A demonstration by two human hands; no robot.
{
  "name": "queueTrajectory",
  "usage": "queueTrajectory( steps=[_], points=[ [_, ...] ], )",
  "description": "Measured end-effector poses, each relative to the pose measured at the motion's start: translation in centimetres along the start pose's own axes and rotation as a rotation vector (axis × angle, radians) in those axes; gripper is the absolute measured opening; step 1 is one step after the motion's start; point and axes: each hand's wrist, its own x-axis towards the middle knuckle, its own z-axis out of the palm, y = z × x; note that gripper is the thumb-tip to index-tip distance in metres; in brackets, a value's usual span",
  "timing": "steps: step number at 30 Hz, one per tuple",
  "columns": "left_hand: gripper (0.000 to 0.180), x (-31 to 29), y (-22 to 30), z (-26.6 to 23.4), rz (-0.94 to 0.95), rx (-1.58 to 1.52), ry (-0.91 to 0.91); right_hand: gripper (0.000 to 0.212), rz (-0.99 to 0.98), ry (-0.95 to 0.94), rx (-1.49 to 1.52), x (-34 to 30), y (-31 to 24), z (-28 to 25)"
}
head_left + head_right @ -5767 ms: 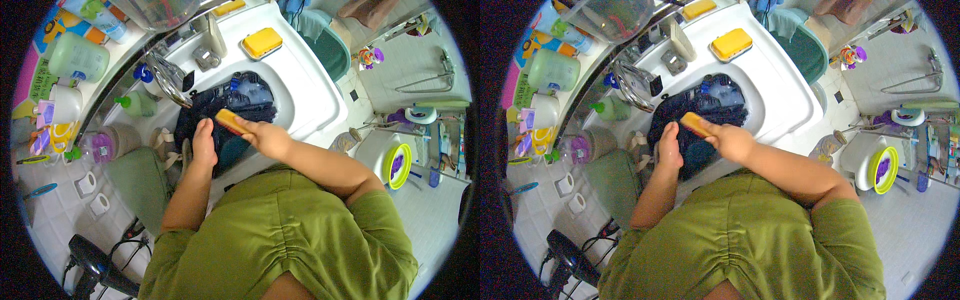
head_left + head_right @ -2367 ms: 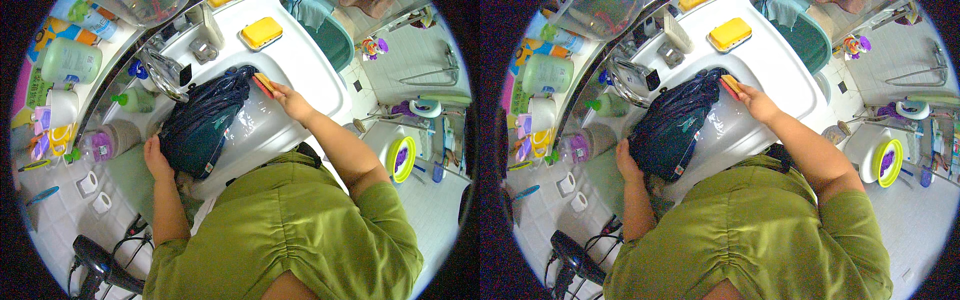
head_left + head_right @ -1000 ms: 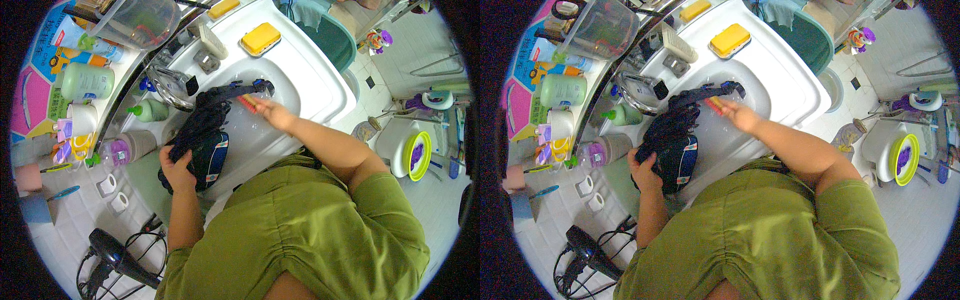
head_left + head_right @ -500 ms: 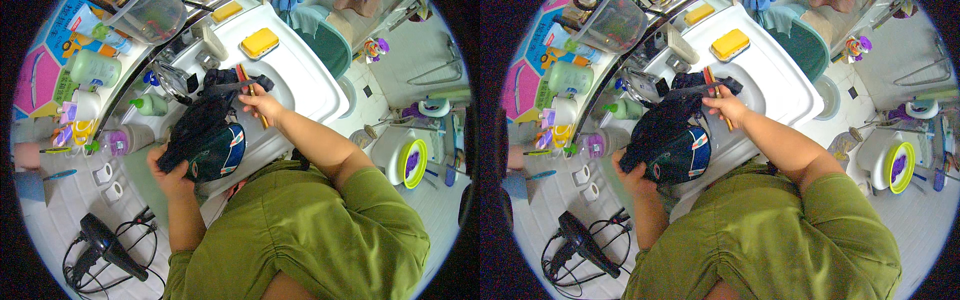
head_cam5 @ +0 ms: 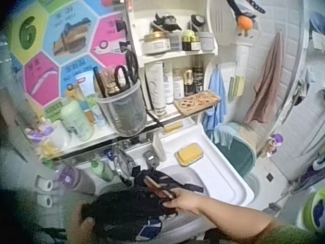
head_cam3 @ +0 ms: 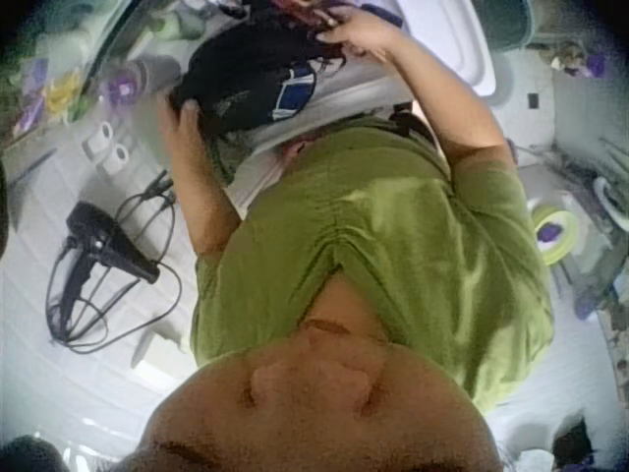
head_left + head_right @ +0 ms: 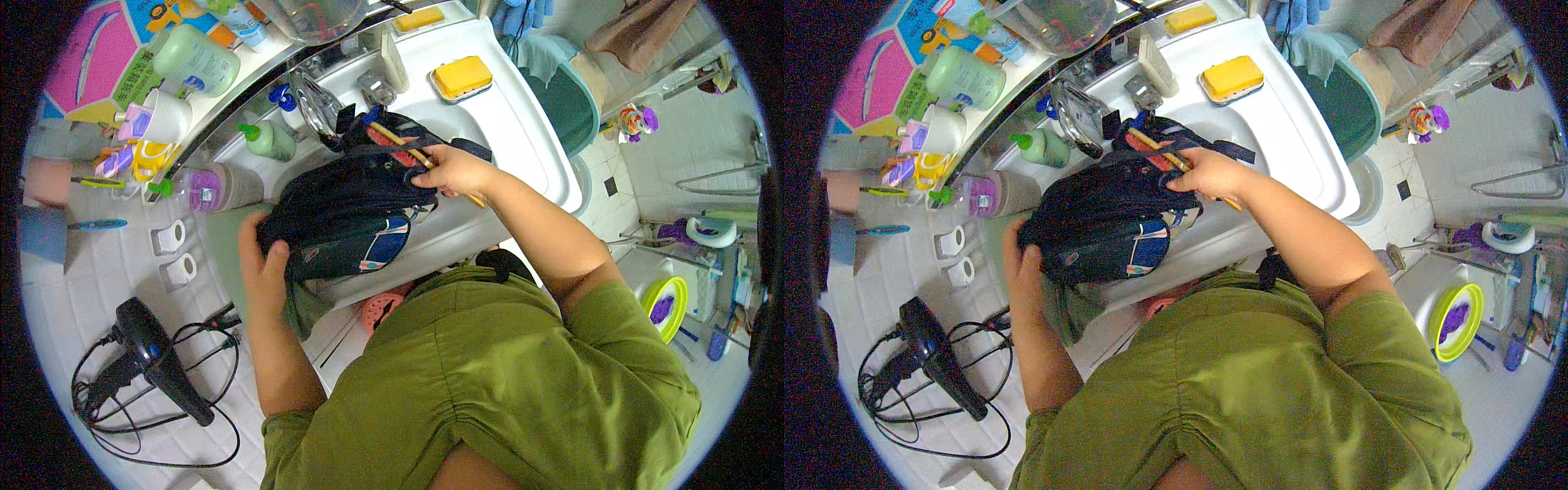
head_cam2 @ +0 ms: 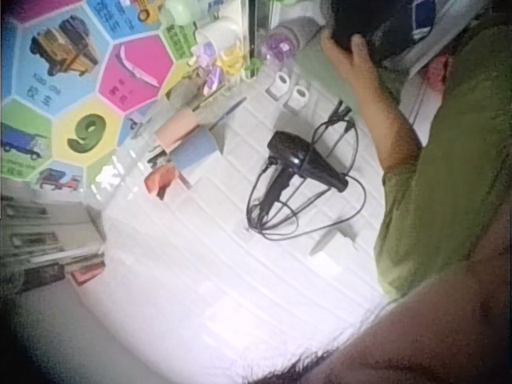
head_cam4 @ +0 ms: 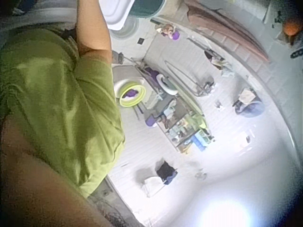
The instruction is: The person scrubs a dark blue backpack in a bathroom sink using a brush and running water. They rinse the bag, wring it out, and place it in the sink.
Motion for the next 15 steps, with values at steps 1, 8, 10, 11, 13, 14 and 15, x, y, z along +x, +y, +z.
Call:
queueTrajectory(
  steps=[1, 8, 10, 11, 13, 14, 15],
  points=[
    [0.041, 1.0, 1.0, 0.5, 0.061, 0.111, 0.014, 0.045, -0.145, 0.0, -0.073, 0.0, 0.2, 0.2],
    [0.053, 7.2, 10.2, 5.1, -0.038, 0.902, -0.471, 0.056, -0.22, -0.052, -0.35, -3.1, -0.2, -1.0],
    [0.051, 8.6, 10.8, 5.9, -0.07, 1.011, -0.636, 0.053, -0.153, -0.047, -0.453, -4.3, -1.4, -0.9],
    [0.05, 9.5, 9.5, 6.4, -0.125, 1.001, -0.701, 0.051, -0.198, -0.046, -0.476, -4.3, -1.0, -1.1],
    [0.047, 10.3, 6.5, 7.4, -0.13, 1.018, -0.751, 0.046, -0.302, -0.029, -0.515, -3.9, 0.0, -2.3],
    [0.047, 10.2, 4.1, 7.5, -0.1, 1.045, -0.737, 0.055, -0.259, -0.043, -0.48, -4.5, -0.6, -2.4],
    [0.046, 10.3, 3.9, 7.8, -0.059, 1.071, -0.729, 0.058, -0.318, -0.024, -0.426, -4.9, -0.4, -2.9]
  ],
)
